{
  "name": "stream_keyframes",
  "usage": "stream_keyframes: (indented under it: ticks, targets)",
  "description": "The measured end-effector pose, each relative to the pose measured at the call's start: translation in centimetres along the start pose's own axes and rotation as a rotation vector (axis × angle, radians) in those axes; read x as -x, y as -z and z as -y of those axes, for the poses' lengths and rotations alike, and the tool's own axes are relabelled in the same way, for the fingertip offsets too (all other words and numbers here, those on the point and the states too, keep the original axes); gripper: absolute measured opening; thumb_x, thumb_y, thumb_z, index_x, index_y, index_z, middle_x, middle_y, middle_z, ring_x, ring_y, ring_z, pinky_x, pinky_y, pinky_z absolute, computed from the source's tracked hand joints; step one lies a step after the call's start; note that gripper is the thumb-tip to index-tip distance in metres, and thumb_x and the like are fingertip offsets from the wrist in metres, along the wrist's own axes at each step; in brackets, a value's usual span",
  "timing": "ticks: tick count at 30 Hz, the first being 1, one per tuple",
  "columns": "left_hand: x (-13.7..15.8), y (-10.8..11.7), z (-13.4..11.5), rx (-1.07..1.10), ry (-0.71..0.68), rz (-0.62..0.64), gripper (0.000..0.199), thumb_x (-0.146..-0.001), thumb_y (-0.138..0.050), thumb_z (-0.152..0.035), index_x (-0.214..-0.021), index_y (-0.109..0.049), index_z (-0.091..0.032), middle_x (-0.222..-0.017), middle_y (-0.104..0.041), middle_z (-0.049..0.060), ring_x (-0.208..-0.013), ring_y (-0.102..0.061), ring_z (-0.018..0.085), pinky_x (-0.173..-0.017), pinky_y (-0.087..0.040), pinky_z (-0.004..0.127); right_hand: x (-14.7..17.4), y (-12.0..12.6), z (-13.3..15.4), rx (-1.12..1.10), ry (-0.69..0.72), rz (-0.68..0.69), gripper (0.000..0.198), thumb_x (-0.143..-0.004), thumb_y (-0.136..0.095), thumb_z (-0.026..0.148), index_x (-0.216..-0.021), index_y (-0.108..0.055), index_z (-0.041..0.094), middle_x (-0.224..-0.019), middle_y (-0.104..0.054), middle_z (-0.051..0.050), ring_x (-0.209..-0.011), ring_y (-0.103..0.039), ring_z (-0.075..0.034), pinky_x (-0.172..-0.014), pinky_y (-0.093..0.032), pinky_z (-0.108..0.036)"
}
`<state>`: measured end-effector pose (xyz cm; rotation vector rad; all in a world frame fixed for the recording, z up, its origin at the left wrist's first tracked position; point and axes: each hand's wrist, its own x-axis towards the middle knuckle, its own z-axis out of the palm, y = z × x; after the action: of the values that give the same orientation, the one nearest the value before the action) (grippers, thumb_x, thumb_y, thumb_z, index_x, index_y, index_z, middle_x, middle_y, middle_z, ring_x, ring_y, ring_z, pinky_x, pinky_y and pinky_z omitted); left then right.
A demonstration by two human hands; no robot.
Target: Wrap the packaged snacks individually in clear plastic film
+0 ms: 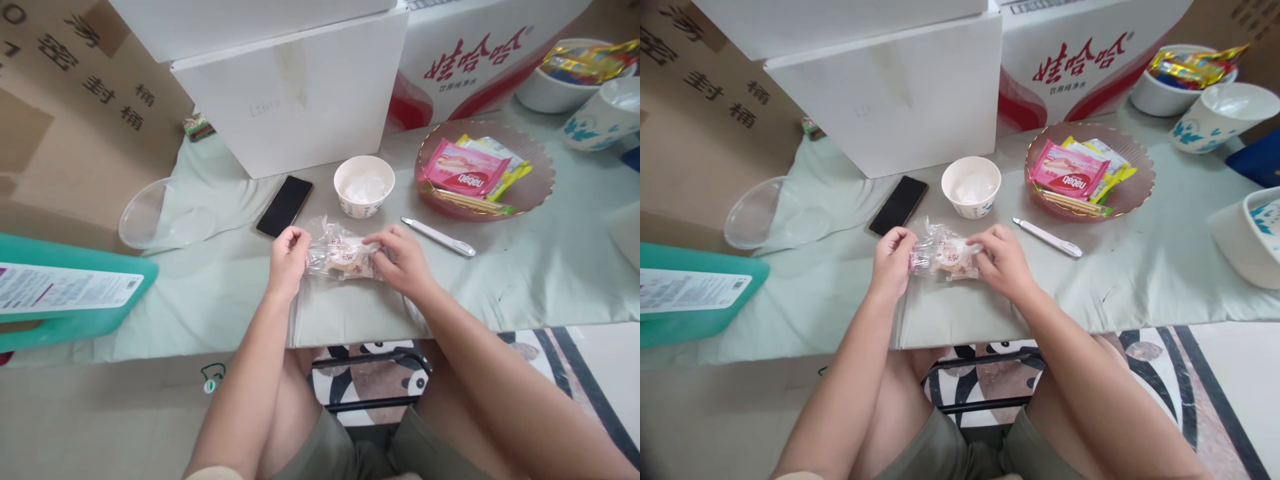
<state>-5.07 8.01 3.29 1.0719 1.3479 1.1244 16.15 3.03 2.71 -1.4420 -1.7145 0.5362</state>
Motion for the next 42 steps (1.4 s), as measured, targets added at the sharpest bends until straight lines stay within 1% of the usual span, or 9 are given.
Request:
stream_keyframes:
  ticks: [8, 14, 19, 22, 26, 31, 34, 38, 42]
  targets:
    - [-0.7, 1.0, -0.2, -0.048, 0.05, -0.179, 0.008, -0.075, -0.056, -0.022, -0.068, -0.053, -0.021, -0.06, -0.048, -0.006, -0.04, -0.032, 0.006, -0.036, -0.019, 0.023, 1.0, 2.5, -2.3, 0.007, -0.099, -0.25, 0.015, -0.074, -0.054, 0.015, -0.07, -0.065, 0.023, -0.082, -0.06, -0.002, -0.079, -0.06, -0.019, -0.08, -0.05, -0.038]
    - [-0.6, 2.7, -0.1, -0.442, -0.137, -0.235, 0.01, -0.077, -0.06, -0.025, -0.085, -0.063, -0.02, -0.076, -0.062, 0.0, -0.06, -0.052, 0.012, -0.057, -0.042, 0.025, 1.7, 4.4, -2.2, 0.214, -0.087, -0.453, 0.022, -0.08, -0.051, 0.014, -0.078, -0.07, 0.024, -0.092, -0.067, -0.007, -0.087, -0.066, -0.024, -0.085, -0.052, -0.044]
    - [2.1, 2.2, -0.5, -0.766, -0.679, -0.029, 0.03, -0.077, -0.071, -0.034, -0.104, -0.069, -0.02, -0.118, -0.064, 0.012, -0.113, -0.06, 0.028, -0.101, -0.048, 0.045, 1.7, 2.6, 0.6, 0.377, 0.254, -0.132, 0.032, -0.087, -0.064, 0.028, -0.119, -0.066, 0.022, -0.117, -0.072, -0.012, -0.116, -0.063, -0.031, -0.106, -0.042, -0.051]
    - [3.4, 1.8, -0.6, -0.954, -0.744, 0.151, 0.011, -0.081, -0.068, -0.023, -0.091, -0.072, -0.022, -0.131, -0.061, 0.013, -0.129, -0.054, 0.033, -0.11, -0.043, 0.051, 1.9, 1.9, 1.3, 0.492, 0.305, -0.009, 0.015, -0.093, -0.057, 0.02, -0.1, -0.069, 0.024, -0.089, -0.074, -0.004, -0.096, -0.066, -0.024, -0.111, -0.035, -0.048]
    - [4.6, 1.8, -1.2, -0.947, -0.841, 0.16, 0.01, -0.08, -0.063, -0.014, -0.073, -0.065, -0.021, -0.128, -0.066, 0.011, -0.134, -0.054, 0.033, -0.112, -0.042, 0.051, 3.3, 3.5, 2.1, 0.561, 0.37, 0.027, 0.025, -0.098, -0.05, 0.018, -0.083, -0.069, 0.024, -0.074, -0.068, 0.0, -0.081, -0.063, -0.018, -0.108, -0.036, -0.04]
    - [6.8, 2.3, -2.3, -0.946, -0.804, 0.326, 0.013, -0.077, -0.06, -0.015, -0.069, -0.054, -0.022, -0.09, -0.075, 0.002, -0.101, -0.07, 0.024, -0.109, -0.04, 0.048, 6.3, 5.3, 3.2, 0.604, 0.157, 0.363, 0.023, -0.098, -0.051, 0.033, -0.102, -0.072, 0.024, -0.082, -0.073, -0.003, -0.068, -0.063, -0.017, -0.077, -0.045, -0.034]
    - [8.0, 2.7, -2.7, -0.94, -0.577, 0.424, 0.009, -0.078, -0.064, -0.027, -0.076, -0.056, -0.023, -0.065, -0.064, -0.005, -0.063, -0.06, 0.014, -0.077, -0.049, 0.033, 7.2, 5.6, 4.1, 0.669, -0.095, 0.574, 0.032, -0.101, -0.045, 0.043, -0.108, -0.071, 0.027, -0.089, -0.076, -0.003, -0.069, -0.066, -0.02, -0.061, -0.036, -0.03]
    - [8.0, 3.0, -2.7, -0.963, -0.357, 0.198, 0.013, -0.083, -0.06, -0.035, -0.078, -0.057, -0.024, -0.051, -0.041, -0.008, -0.048, -0.039, 0.012, -0.056, -0.037, 0.028, 6.2, 5.7, 5.0, 0.806, -0.355, 0.486, 0.042, -0.101, -0.037, 0.037, -0.135, -0.061, 0.026, -0.093, -0.077, -0.009, -0.073, -0.07, -0.027, -0.058, -0.034, -0.032]
    - [6.2, 2.5, -1.8, -0.893, -0.421, -0.048, 0.037, -0.074, -0.073, -0.037, -0.107, -0.063, -0.022, -0.093, -0.065, 0.004, -0.081, -0.061, 0.019, -0.077, -0.049, 0.034, 4.4, 5.4, 4.2, 0.805, -0.482, 0.299, 0.063, -0.097, -0.044, 0.036, -0.157, -0.035, 0.016, -0.09, -0.076, -0.014, -0.074, -0.07, -0.031, -0.061, -0.042, -0.036]
